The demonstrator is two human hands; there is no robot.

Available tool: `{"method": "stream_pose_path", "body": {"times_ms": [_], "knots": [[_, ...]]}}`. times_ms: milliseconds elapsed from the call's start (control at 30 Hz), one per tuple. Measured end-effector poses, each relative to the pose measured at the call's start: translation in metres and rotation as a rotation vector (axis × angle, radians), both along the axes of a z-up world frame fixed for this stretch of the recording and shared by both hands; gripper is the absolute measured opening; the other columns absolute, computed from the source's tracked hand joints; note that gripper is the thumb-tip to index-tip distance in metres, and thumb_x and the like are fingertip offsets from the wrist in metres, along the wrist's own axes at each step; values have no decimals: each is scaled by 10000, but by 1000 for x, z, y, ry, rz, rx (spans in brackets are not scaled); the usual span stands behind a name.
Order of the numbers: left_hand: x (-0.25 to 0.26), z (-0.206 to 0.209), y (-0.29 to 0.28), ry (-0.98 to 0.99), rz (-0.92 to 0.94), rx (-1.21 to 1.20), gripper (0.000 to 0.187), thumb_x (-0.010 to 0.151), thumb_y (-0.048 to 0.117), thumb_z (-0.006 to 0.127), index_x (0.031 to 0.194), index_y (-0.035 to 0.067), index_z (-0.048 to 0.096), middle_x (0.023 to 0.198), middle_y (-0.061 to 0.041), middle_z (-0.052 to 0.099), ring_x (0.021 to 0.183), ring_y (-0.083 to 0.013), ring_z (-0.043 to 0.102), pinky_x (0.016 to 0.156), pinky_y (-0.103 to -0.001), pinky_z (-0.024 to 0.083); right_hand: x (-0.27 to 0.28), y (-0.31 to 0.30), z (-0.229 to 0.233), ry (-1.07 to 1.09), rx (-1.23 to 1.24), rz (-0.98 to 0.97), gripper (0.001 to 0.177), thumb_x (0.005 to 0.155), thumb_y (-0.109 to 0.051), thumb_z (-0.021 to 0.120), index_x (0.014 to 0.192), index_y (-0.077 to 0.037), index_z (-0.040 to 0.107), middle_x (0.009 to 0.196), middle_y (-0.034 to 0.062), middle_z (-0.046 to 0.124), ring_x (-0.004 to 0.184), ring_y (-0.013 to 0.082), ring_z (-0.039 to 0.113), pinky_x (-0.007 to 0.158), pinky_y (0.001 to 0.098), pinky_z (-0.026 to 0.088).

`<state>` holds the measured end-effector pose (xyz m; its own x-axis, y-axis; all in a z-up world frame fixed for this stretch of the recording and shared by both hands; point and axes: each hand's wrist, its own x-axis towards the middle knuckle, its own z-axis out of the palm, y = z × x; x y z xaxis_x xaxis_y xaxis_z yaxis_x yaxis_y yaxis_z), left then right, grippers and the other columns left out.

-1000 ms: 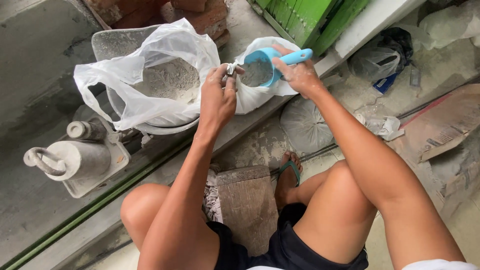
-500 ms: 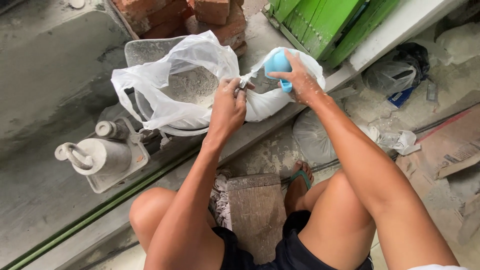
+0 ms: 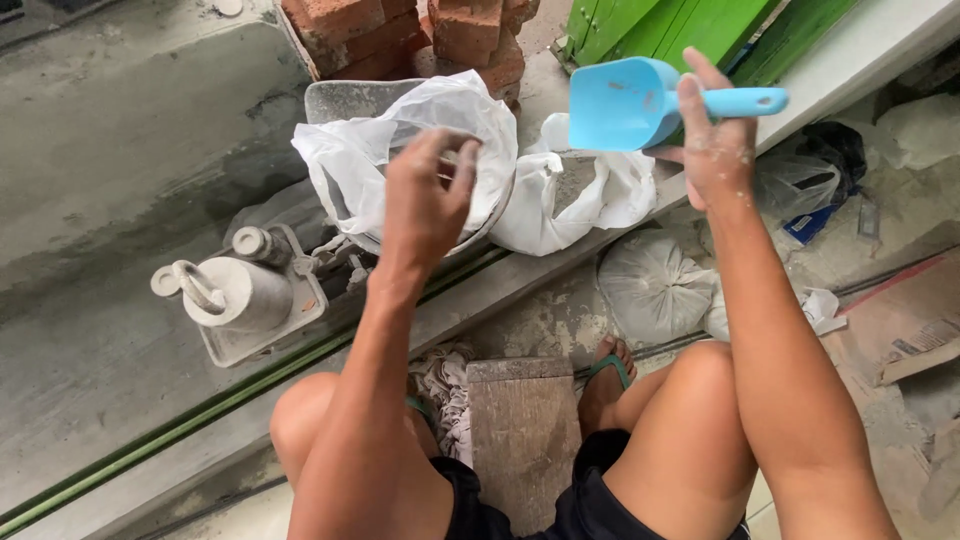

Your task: Scooping grey construction material from a large plastic-lined bag into a smaller container using a blue plastic scoop.

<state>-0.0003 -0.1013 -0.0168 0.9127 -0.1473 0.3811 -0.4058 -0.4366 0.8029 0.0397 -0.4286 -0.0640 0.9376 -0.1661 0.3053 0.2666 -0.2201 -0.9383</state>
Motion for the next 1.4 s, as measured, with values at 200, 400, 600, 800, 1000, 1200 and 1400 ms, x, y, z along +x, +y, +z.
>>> {"method": "stream_pose_path", "body": {"times_ms": [200,400,600,800,1000,1200,1400], "knots": [[-13,42,76,-483,305,-44,169,1125,134,521,1075,18,634,926,-129,734,754,-183,708,624,-267,587,-22,11,27,-320,149,125,390,1236,-475,506,1564,-279,428,1609,254,316,1482,528,357,990,739,697],[-9,35,108,101,417,161,815,929,748,516,1356,54,515,1246,-180,525,1029,-265,570,815,-410,535,-41,79,55,-598,-289,-41,477,1237,-405,370,1575,-71,422,1575,187,492,1491,342,482,1282,514,432],[-8,38,102,545,405,329,443,947,573,665,1033,140,622,871,-5,633,769,-186,568,631,-389,437,-58,126,72,-580,-230,269,505,1185,-417,465,1508,-30,489,1537,173,464,1469,364,505,1217,527,585],[2,32,107,471,355,20,288,1061,304,489,904,151,677,752,10,734,617,-89,738,451,-255,482,-54,146,71,-600,-391,464,469,1131,-377,535,1425,-16,590,1445,293,551,1285,446,652,1057,539,625],[7,32,100,369,364,-164,260,1046,229,429,892,131,614,692,-21,707,564,-101,696,639,-239,548,-48,148,74,-597,-403,516,437,1146,-322,498,1382,28,614,1405,307,578,1225,440,662,1000,530,620],[14,27,102,319,327,-329,246,1049,167,401,1194,104,589,609,17,552,557,-88,636,645,-226,546,-40,139,78,-622,-430,525,412,1125,-289,525,1336,43,648,1362,319,605,1242,455,657,955,531,628],[9,37,96,346,373,-314,287,994,139,385,1191,121,593,559,26,536,504,-63,595,521,-229,442,-42,127,80,-510,-384,552,431,1090,-257,543,1414,24,587,1423,299,572,1343,409,619,818,463,719]]}}
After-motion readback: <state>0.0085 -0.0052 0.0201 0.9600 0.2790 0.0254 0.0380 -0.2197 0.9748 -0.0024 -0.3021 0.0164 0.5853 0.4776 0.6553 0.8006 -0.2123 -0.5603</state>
